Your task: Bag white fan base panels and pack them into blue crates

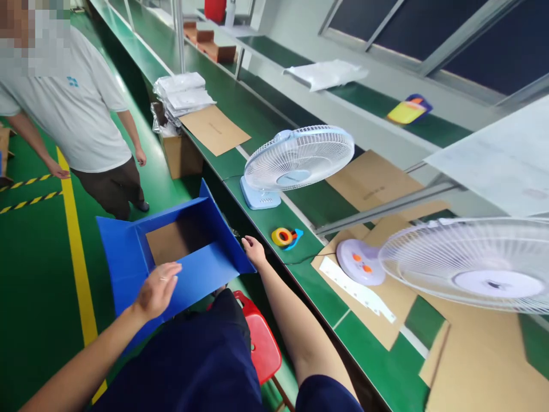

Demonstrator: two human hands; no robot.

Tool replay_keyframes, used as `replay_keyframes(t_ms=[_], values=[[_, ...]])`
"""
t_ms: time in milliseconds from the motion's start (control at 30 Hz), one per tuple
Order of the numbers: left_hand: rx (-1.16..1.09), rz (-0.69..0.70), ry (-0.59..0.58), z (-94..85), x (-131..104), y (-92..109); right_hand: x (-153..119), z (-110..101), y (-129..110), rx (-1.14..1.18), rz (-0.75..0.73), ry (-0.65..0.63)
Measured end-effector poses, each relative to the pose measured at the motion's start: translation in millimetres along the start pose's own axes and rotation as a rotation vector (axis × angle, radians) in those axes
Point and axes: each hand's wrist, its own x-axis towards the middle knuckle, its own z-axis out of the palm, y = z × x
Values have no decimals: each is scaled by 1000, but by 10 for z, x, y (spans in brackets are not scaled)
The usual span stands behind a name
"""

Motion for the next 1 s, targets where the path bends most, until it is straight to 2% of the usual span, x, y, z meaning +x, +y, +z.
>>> replay_keyframes(t_ms=[67, 167, 267, 333, 400, 500, 567, 633, 700, 767, 833, 900, 1000], values=[[-28, 27, -144, 467, 275, 149, 215, 58, -8, 56, -33, -127], [-29, 79, -369, 1264, 651, 330, 505, 142, 32, 130, -114, -302], [17, 160, -520, 2005, 1013, 462, 719, 208, 139, 210, -195, -408], [52, 180, -609, 2388, 1225, 502, 806, 234, 216, 262, -230, -450], [94, 165, -679, 2648, 1381, 495, 859, 233, 267, 300, -258, -488], [143, 118, -750, 2806, 1467, 426, 937, 165, 256, 320, -310, -547], [142, 92, -776, 2798, 1432, 375, 1065, 72, 173, 310, -377, -598], [138, 76, -788, 2751, 1352, 336, 1308, -49, 23, 290, -456, -606], [147, 80, -805, 2704, 1250, 310, 1652, -182, -186, 270, -504, -502], [152, 73, -808, 2679, 1148, 290, 1997, -322, -428, 254, -510, -315], [146, 60, -795, 2680, 1066, 271, 2204, -465, -665, 237, -537, -175], [150, 61, -763, 2706, 1019, 250, 2175, -617, -867, 220, -606, -105], [187, 109, -710, 2783, 1007, 225, 1743, -849, -1098, 212, -707, 17]])
